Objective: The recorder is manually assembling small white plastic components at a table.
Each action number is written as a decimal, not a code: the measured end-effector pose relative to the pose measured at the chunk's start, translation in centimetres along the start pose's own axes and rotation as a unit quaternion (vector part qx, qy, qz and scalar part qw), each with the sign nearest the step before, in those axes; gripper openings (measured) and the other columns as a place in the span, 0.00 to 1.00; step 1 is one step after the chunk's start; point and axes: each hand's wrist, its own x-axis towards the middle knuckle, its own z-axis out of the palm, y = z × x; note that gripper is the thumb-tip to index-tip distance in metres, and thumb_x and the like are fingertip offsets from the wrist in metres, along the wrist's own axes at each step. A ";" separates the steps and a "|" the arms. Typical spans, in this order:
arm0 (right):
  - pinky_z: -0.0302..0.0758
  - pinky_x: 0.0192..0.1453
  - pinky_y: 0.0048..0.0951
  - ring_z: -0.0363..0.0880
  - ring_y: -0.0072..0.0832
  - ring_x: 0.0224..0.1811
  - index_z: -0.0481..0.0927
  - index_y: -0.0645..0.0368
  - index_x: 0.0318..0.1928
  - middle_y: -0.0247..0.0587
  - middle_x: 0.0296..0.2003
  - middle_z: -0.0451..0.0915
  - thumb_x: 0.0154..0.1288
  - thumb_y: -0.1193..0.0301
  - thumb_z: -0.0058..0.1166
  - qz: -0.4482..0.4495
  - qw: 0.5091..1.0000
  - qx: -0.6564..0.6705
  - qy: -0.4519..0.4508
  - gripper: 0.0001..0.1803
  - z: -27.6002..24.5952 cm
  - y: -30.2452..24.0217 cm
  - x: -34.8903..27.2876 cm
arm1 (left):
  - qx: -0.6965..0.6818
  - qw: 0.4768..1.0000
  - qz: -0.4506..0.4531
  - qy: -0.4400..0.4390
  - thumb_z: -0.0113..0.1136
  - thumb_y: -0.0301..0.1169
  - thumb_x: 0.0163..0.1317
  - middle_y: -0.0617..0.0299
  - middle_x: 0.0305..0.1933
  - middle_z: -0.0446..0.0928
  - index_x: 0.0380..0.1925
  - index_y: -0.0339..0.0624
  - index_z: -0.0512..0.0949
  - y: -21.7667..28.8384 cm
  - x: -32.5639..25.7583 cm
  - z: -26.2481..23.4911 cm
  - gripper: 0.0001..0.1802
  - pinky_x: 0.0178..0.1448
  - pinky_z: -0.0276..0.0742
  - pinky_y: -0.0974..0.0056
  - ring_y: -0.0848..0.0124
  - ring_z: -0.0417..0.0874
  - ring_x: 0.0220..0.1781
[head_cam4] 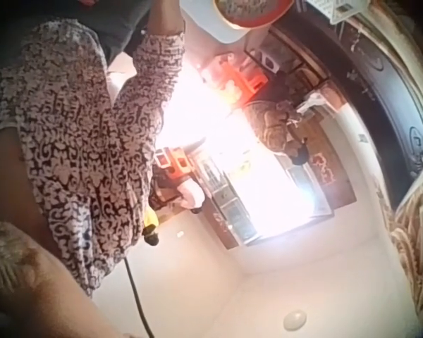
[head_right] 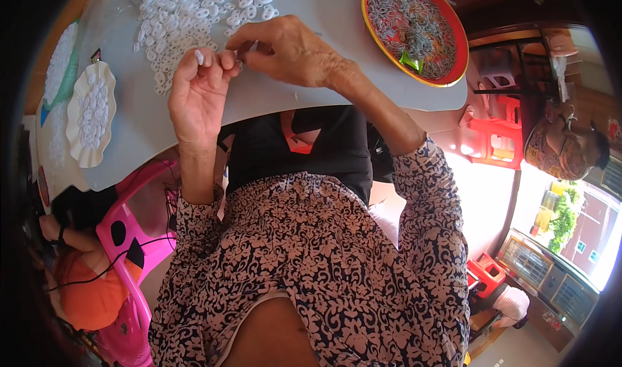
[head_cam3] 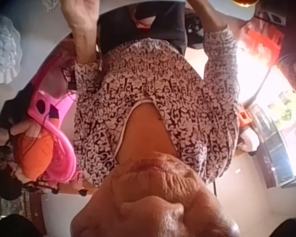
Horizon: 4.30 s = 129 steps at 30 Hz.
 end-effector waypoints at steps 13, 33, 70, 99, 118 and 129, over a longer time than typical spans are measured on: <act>0.71 0.32 0.18 0.73 0.14 0.28 0.79 0.63 0.45 0.31 0.26 0.78 0.63 0.75 0.49 0.125 0.985 0.094 0.068 0.11 -0.4 0.5 -0.1 | 0.014 0.993 0.101 0.056 0.46 0.33 0.64 0.62 0.21 0.68 0.29 0.38 0.73 0.6 -0.3 -1.3 0.11 0.51 0.70 0.60 0.65 0.76 0.40; 0.76 0.34 0.36 0.79 0.42 0.29 0.79 0.66 0.31 0.45 0.28 0.78 0.56 0.77 0.56 -0.112 0.933 -0.337 -0.055 0.04 -1.3 2.1 1.4 | 0.166 0.985 0.029 0.026 0.47 0.27 0.63 0.61 0.22 0.70 0.29 0.32 0.75 0.3 -1.1 0.6 0.10 0.44 0.66 0.70 0.74 0.72 0.33; 0.76 0.38 0.18 0.78 0.17 0.29 0.79 0.66 0.40 0.33 0.27 0.80 0.61 0.78 0.55 0.127 0.934 0.318 0.103 0.07 0.8 1.2 -3.2 | 0.354 0.933 0.057 -0.026 0.48 0.31 0.65 0.66 0.20 0.70 0.31 0.35 0.75 -0.7 -1.2 1.7 0.10 0.36 0.65 0.74 0.80 0.69 0.27; 0.77 0.39 0.18 0.78 0.17 0.32 0.77 0.64 0.43 0.34 0.31 0.80 0.63 0.76 0.55 0.069 0.917 0.364 0.145 0.09 1.3 1.3 -3.2 | 0.439 0.893 0.102 0.025 0.51 0.30 0.65 0.67 0.18 0.69 0.30 0.37 0.74 -2.3 -0.9 3.1 0.08 0.23 0.59 0.76 0.83 0.67 0.20; 0.77 0.39 0.17 0.77 0.16 0.31 0.79 0.64 0.41 0.33 0.31 0.80 0.62 0.76 0.55 0.056 0.927 0.335 0.160 0.07 1.4 1.4 -3.3 | 0.436 0.889 0.137 0.018 0.53 0.29 0.65 0.68 0.20 0.71 0.30 0.37 0.74 -2.6 -0.9 3.0 0.07 0.24 0.62 0.75 0.82 0.70 0.22; 0.71 0.31 0.16 0.72 0.14 0.27 0.79 0.64 0.34 0.30 0.25 0.77 0.63 0.66 0.56 0.091 0.940 0.302 0.129 0.12 1.2 1.6 -3.5 | 0.404 0.911 0.083 0.001 0.53 0.32 0.65 0.68 0.19 0.70 0.29 0.36 0.75 -2.2 -1.0 2.8 0.10 0.25 0.61 0.76 0.82 0.68 0.22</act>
